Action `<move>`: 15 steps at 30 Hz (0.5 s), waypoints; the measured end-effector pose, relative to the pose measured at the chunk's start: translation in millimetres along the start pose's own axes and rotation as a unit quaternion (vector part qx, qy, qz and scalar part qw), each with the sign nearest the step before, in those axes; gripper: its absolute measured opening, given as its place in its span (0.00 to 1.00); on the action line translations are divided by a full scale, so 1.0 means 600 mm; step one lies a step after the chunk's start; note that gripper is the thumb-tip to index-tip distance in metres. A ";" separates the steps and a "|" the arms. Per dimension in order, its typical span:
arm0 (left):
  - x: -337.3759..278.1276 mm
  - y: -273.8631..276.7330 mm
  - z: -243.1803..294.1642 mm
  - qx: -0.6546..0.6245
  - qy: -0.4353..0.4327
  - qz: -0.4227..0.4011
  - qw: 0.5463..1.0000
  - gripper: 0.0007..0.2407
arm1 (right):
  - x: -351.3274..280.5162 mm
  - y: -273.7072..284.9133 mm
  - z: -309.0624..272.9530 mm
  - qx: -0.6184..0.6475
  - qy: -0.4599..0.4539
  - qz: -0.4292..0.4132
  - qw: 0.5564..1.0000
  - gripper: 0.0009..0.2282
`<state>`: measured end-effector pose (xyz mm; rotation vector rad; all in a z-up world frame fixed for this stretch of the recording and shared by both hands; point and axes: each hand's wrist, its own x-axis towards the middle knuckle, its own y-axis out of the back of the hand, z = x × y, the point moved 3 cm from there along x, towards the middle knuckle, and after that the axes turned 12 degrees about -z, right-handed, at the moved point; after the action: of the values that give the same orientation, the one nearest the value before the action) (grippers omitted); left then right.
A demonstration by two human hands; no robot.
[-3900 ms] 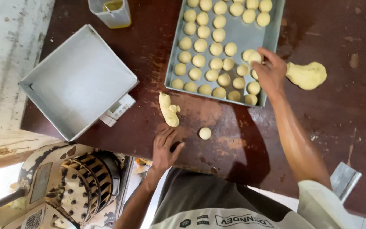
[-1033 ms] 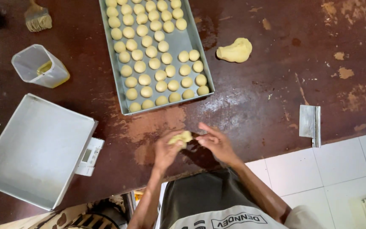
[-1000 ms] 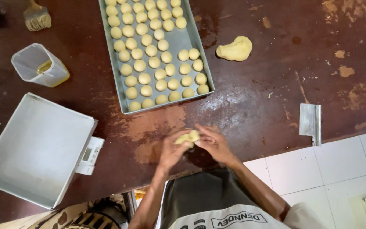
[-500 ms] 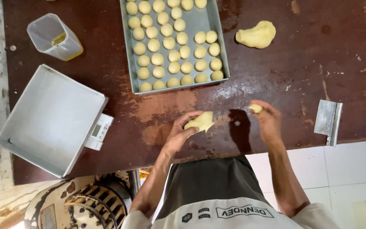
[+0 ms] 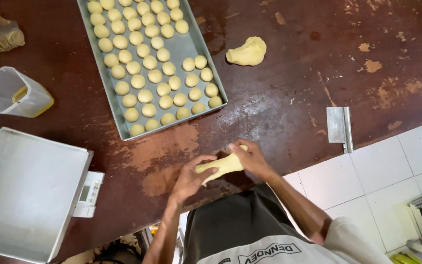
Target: Roll pieces of dough into small uniform balls and arrange them in a baking tray.
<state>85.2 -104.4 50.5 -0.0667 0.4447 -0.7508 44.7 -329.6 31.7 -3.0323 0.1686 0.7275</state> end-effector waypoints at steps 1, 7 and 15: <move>0.003 0.013 -0.004 -0.001 0.001 0.001 1.000 0.16 | 0.010 0.014 0.001 0.000 -0.001 -0.001 1.000 0.05; 0.010 0.056 -0.051 0.123 -0.159 -0.032 0.979 0.07 | 0.038 0.063 0.030 -0.062 -0.009 -0.038 0.997 0.15; -0.014 -0.096 0.050 0.302 -0.152 0.048 0.940 0.18 | -0.010 -0.068 -0.008 -0.401 0.291 -0.140 0.857 0.24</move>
<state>55.0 -143.9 93.0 0.4088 -0.0897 -0.7384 46.2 -288.8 38.2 -3.8056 -0.7529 -0.2599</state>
